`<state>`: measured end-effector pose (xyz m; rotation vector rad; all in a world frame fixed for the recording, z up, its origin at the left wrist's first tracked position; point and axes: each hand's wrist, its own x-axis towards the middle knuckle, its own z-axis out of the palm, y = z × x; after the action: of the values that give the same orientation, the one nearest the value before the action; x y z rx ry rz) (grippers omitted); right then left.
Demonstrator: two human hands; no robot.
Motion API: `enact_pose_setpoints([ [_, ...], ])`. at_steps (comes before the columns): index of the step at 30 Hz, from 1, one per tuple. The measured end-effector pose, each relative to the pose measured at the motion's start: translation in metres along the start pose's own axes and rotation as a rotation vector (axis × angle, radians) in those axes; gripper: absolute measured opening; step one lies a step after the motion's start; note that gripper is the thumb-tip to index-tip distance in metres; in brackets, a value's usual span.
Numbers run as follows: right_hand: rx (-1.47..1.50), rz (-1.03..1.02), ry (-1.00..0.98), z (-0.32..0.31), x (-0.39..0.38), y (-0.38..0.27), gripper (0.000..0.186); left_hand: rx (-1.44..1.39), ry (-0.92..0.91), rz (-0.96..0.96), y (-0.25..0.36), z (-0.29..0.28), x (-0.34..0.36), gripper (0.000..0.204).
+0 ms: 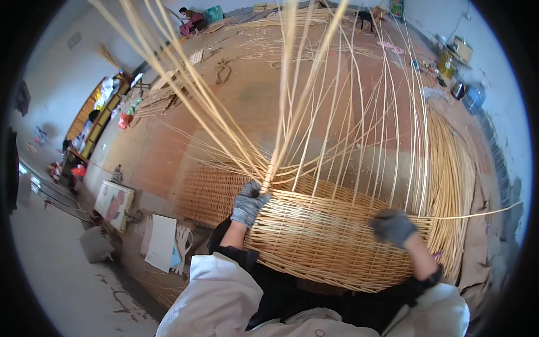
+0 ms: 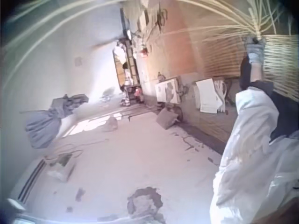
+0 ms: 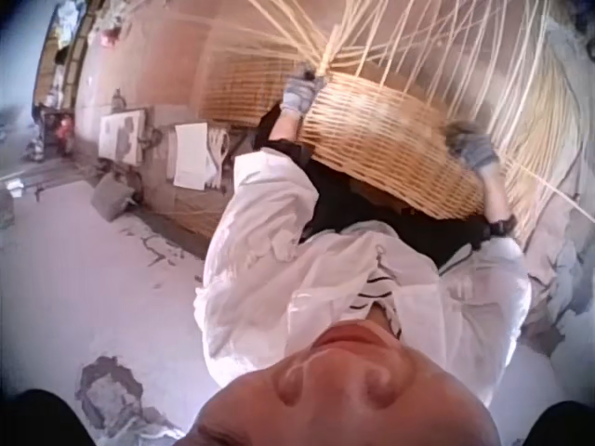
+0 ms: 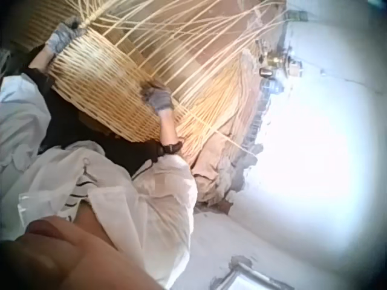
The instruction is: The person weaves long strips of material into a large basket structure, using a measuring tape to check dimensions and pulling the strips through the vertical spokes by hand.
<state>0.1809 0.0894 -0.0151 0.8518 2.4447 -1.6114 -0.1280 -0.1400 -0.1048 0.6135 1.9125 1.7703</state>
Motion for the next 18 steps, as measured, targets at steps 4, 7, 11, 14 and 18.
enact_pose_setpoints([
  [4, -0.631, -0.494, 0.171, 0.149, 0.101, -0.161, 0.028, -0.098, -0.009, 0.04, -0.03, -0.053, 0.006, 0.034],
  [7, -0.497, -0.707, 0.421, 0.234, 0.171, -0.216, 0.03, -0.453, -0.045, -0.044, -0.083, -0.076, 0.025, 0.045],
  [11, -0.683, -0.418, 0.243, 0.275, 0.213, -0.23, 0.028, 0.033, -0.054, 0.074, -0.034, -0.091, 0.013, 0.05],
  [14, -0.89, -0.724, 0.173, 0.348, 0.207, -0.221, 0.028, 0.467, 0.128, 0.742, -0.113, -0.129, 0.017, 0.019],
  [18, -0.842, -0.456, 0.178, 0.38, 0.198, -0.234, 0.021, -1.419, -0.37, 0.053, -0.163, -0.139, 0.019, 0.009],
])
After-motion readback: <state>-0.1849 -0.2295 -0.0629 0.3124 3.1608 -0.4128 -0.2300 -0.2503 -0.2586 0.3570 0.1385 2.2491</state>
